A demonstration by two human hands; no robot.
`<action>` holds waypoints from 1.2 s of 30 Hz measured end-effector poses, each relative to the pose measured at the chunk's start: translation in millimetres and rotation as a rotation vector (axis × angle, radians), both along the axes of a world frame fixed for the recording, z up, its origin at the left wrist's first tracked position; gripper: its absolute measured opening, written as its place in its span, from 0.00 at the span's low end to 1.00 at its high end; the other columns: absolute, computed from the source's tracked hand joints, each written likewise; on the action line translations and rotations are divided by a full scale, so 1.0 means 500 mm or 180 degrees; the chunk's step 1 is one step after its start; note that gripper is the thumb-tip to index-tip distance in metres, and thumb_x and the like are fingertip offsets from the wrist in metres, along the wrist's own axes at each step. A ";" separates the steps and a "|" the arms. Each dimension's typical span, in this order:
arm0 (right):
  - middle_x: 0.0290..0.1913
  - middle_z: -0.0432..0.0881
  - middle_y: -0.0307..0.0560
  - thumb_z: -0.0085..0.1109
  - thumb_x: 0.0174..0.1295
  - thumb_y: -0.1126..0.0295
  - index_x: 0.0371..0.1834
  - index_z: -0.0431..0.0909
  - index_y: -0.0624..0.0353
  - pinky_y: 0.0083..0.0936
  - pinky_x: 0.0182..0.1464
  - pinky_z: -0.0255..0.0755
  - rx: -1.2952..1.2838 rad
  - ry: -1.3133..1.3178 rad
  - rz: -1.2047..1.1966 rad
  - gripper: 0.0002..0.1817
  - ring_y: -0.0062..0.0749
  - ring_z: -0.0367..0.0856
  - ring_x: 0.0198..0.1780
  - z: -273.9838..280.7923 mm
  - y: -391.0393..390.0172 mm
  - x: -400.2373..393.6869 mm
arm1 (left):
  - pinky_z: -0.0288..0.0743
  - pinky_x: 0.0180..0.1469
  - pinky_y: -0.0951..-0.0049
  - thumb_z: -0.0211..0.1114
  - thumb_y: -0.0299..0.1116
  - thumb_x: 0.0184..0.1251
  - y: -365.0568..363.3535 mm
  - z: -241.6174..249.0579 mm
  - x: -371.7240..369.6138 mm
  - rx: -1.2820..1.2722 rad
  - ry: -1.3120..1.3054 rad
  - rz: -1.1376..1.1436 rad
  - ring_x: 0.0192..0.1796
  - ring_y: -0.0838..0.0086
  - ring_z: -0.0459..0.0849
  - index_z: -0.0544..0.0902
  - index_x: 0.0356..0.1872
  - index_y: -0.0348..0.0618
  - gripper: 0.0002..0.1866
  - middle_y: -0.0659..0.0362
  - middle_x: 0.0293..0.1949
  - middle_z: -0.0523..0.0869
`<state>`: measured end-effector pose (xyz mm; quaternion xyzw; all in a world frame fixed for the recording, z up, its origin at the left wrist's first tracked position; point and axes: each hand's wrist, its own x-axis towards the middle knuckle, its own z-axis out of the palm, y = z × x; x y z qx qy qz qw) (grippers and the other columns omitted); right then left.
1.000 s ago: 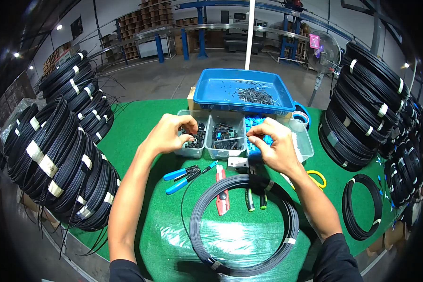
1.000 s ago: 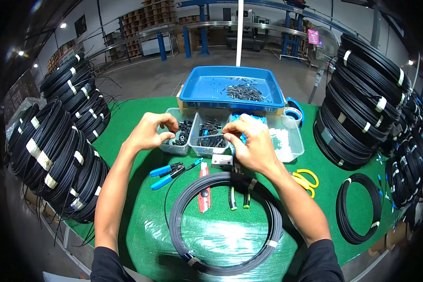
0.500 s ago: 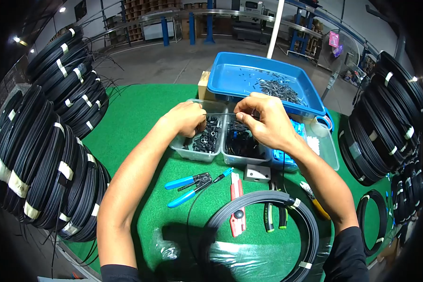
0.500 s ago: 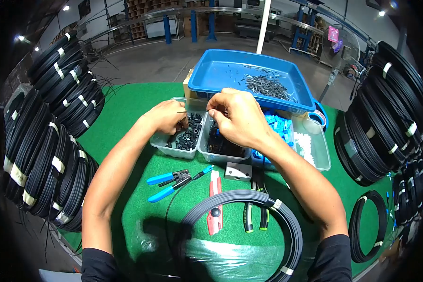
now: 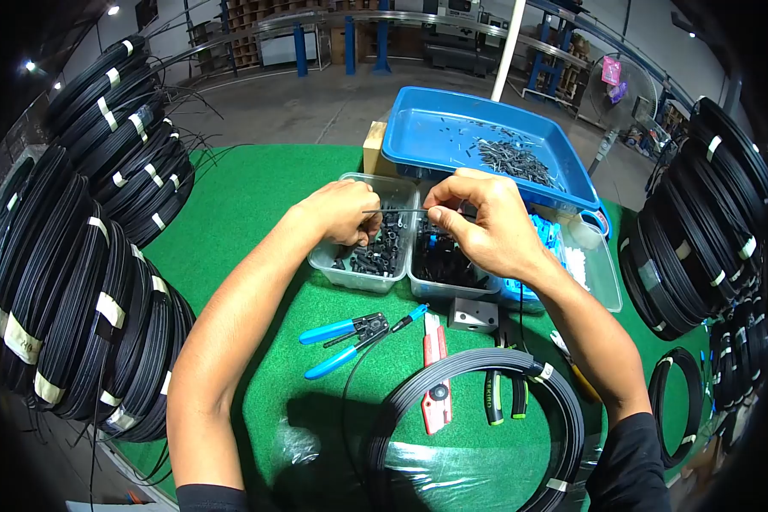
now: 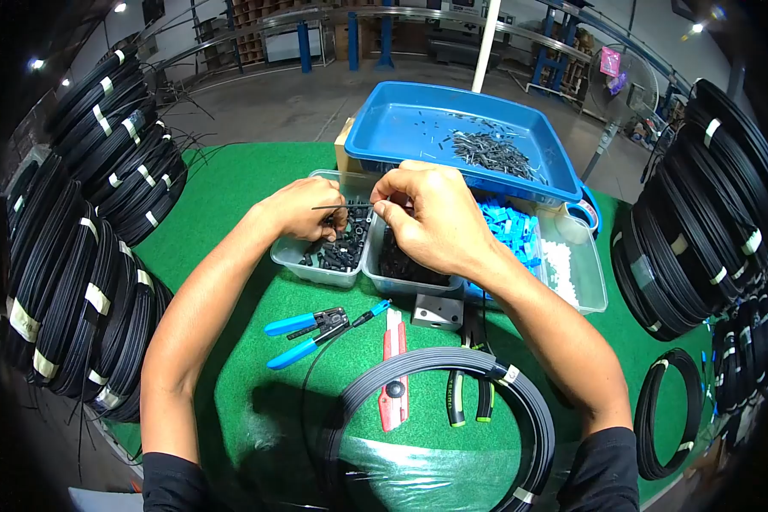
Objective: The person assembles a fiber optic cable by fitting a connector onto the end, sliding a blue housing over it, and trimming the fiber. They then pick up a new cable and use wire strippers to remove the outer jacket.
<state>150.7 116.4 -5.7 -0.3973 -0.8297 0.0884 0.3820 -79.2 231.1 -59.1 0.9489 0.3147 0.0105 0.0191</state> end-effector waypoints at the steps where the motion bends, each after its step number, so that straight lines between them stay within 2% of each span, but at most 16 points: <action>1: 0.32 0.84 0.50 0.67 0.56 0.74 0.36 0.85 0.64 0.31 0.36 0.73 0.0058 -0.0045 -0.0025 0.06 0.36 0.82 0.33 0.002 -0.002 0.002 | 0.80 0.47 0.59 0.79 0.33 0.45 -0.001 0.000 0.001 0.0013 0.0003 -0.0007 0.43 0.59 0.85 0.90 0.33 0.48 0.12 0.55 0.34 0.88; 3: 0.31 0.83 0.50 0.67 0.57 0.74 0.36 0.85 0.64 0.30 0.36 0.73 0.0076 -0.0062 -0.0063 0.07 0.35 0.82 0.33 0.010 -0.006 0.004 | 0.82 0.44 0.60 0.78 0.29 0.45 -0.003 0.000 0.002 0.0287 0.0241 -0.0004 0.39 0.61 0.89 0.89 0.33 0.47 0.11 0.58 0.32 0.90; 5: 0.32 0.83 0.57 0.63 0.56 0.74 0.36 0.85 0.67 0.37 0.41 0.77 -0.0089 0.0003 -0.0064 0.08 0.45 0.85 0.35 0.020 -0.012 0.004 | 0.82 0.44 0.60 0.77 0.27 0.47 -0.008 0.001 0.001 0.0248 0.0152 -0.0035 0.39 0.61 0.89 0.88 0.34 0.47 0.11 0.58 0.31 0.90; 7: 0.32 0.84 0.57 0.63 0.57 0.74 0.36 0.85 0.67 0.37 0.41 0.77 -0.0072 0.0046 -0.0064 0.08 0.45 0.85 0.35 0.017 -0.012 0.006 | 0.82 0.43 0.60 0.75 0.26 0.48 -0.015 0.009 -0.002 0.0206 0.0070 -0.0076 0.39 0.61 0.89 0.88 0.36 0.47 0.12 0.58 0.31 0.90; 9: 0.32 0.84 0.57 0.63 0.57 0.74 0.36 0.85 0.67 0.37 0.41 0.77 -0.0063 0.0083 -0.0066 0.08 0.45 0.85 0.35 0.015 -0.015 0.013 | 0.80 0.41 0.59 0.77 0.26 0.45 -0.027 0.024 -0.001 0.0065 -0.0240 -0.0163 0.37 0.58 0.87 0.82 0.43 0.47 0.20 0.56 0.30 0.88; 10: 0.32 0.84 0.57 0.64 0.57 0.74 0.36 0.85 0.67 0.37 0.41 0.77 -0.0106 0.0082 -0.0058 0.08 0.45 0.85 0.35 0.015 -0.019 0.018 | 0.80 0.41 0.59 0.77 0.26 0.45 -0.038 0.037 0.002 0.0069 -0.0237 -0.0173 0.37 0.58 0.87 0.82 0.43 0.47 0.20 0.56 0.30 0.88; 13: 0.32 0.83 0.56 0.64 0.57 0.74 0.36 0.85 0.67 0.36 0.41 0.77 -0.0063 0.0006 -0.0106 0.08 0.44 0.84 0.34 0.013 -0.041 0.047 | 0.82 0.38 0.61 0.75 0.21 0.50 -0.077 0.074 0.009 0.0066 -0.0249 0.0324 0.36 0.60 0.89 0.77 0.48 0.46 0.23 0.54 0.32 0.87; 15: 0.31 0.82 0.55 0.64 0.57 0.74 0.36 0.85 0.65 0.36 0.41 0.76 -0.0068 0.0042 -0.0360 0.07 0.44 0.84 0.34 0.019 -0.072 0.072 | 0.82 0.37 0.64 0.72 0.17 0.55 -0.115 0.097 0.005 -0.0354 -0.1392 0.0241 0.37 0.64 0.89 0.73 0.49 0.44 0.23 0.54 0.35 0.87; 16: 0.30 0.81 0.53 0.64 0.57 0.74 0.35 0.85 0.65 0.35 0.40 0.76 -0.0013 0.0070 -0.0422 0.06 0.43 0.83 0.33 0.017 -0.086 0.090 | 0.85 0.38 0.68 0.70 0.15 0.58 -0.139 0.113 0.010 -0.0473 -0.1629 0.0260 0.39 0.68 0.89 0.73 0.46 0.40 0.19 0.54 0.39 0.86; 17: 0.31 0.82 0.53 0.65 0.56 0.75 0.35 0.85 0.65 0.33 0.40 0.77 -0.0121 0.0151 -0.0510 0.06 0.40 0.84 0.34 0.021 -0.108 0.105 | 0.85 0.38 0.68 0.70 0.15 0.58 -0.159 0.117 0.016 -0.0432 -0.1606 0.0231 0.39 0.68 0.89 0.73 0.46 0.40 0.19 0.54 0.39 0.86; 19: 0.33 0.83 0.52 0.66 0.56 0.76 0.36 0.85 0.65 0.31 0.41 0.78 -0.0272 0.0547 -0.0504 0.06 0.37 0.85 0.35 0.021 -0.151 0.135 | 0.87 0.42 0.70 0.71 0.16 0.57 -0.202 0.119 0.032 -0.0336 -0.2586 -0.0030 0.40 0.70 0.88 0.75 0.45 0.38 0.18 0.56 0.39 0.85; 21: 0.33 0.86 0.48 0.68 0.56 0.78 0.36 0.85 0.67 0.28 0.41 0.79 -0.0459 0.0884 -0.0574 0.06 0.29 0.85 0.35 0.021 -0.192 0.162 | 0.86 0.46 0.71 0.73 0.16 0.56 -0.253 0.128 0.053 -0.0281 -0.2979 -0.0192 0.43 0.73 0.88 0.76 0.45 0.36 0.18 0.57 0.39 0.85; 27: 0.32 0.88 0.46 0.69 0.56 0.79 0.37 0.86 0.66 0.25 0.36 0.79 -0.0741 0.1207 -0.0735 0.06 0.24 0.84 0.31 0.031 -0.284 0.222 | 0.86 0.50 0.70 0.75 0.12 0.50 -0.378 0.122 0.123 -0.0655 -0.3888 -0.0470 0.43 0.70 0.90 0.74 0.48 0.39 0.25 0.56 0.37 0.85; 29: 0.32 0.88 0.45 0.69 0.56 0.79 0.36 0.87 0.66 0.22 0.31 0.77 -0.1232 0.1390 -0.0494 0.06 0.22 0.83 0.29 0.046 -0.304 0.230 | 0.86 0.49 0.69 0.75 0.09 0.48 -0.408 0.115 0.141 -0.0696 -0.4217 -0.0665 0.44 0.68 0.89 0.74 0.50 0.39 0.28 0.55 0.37 0.85; 30: 0.31 0.87 0.44 0.68 0.57 0.80 0.36 0.87 0.66 0.21 0.28 0.75 -0.1117 0.1425 -0.0441 0.05 0.21 0.82 0.27 0.046 -0.310 0.237 | 0.86 0.49 0.69 0.75 0.09 0.47 -0.416 0.112 0.146 -0.0676 -0.4309 -0.0705 0.44 0.68 0.89 0.73 0.50 0.39 0.29 0.55 0.37 0.85; 36: 0.30 0.86 0.42 0.70 0.58 0.79 0.37 0.88 0.65 0.19 0.29 0.77 -0.0917 0.1445 -0.0254 0.05 0.20 0.82 0.28 0.061 -0.339 0.258 | 0.87 0.47 0.69 0.75 0.10 0.48 -0.441 0.125 0.139 -0.0444 -0.4348 -0.0859 0.44 0.69 0.89 0.73 0.52 0.39 0.30 0.52 0.37 0.87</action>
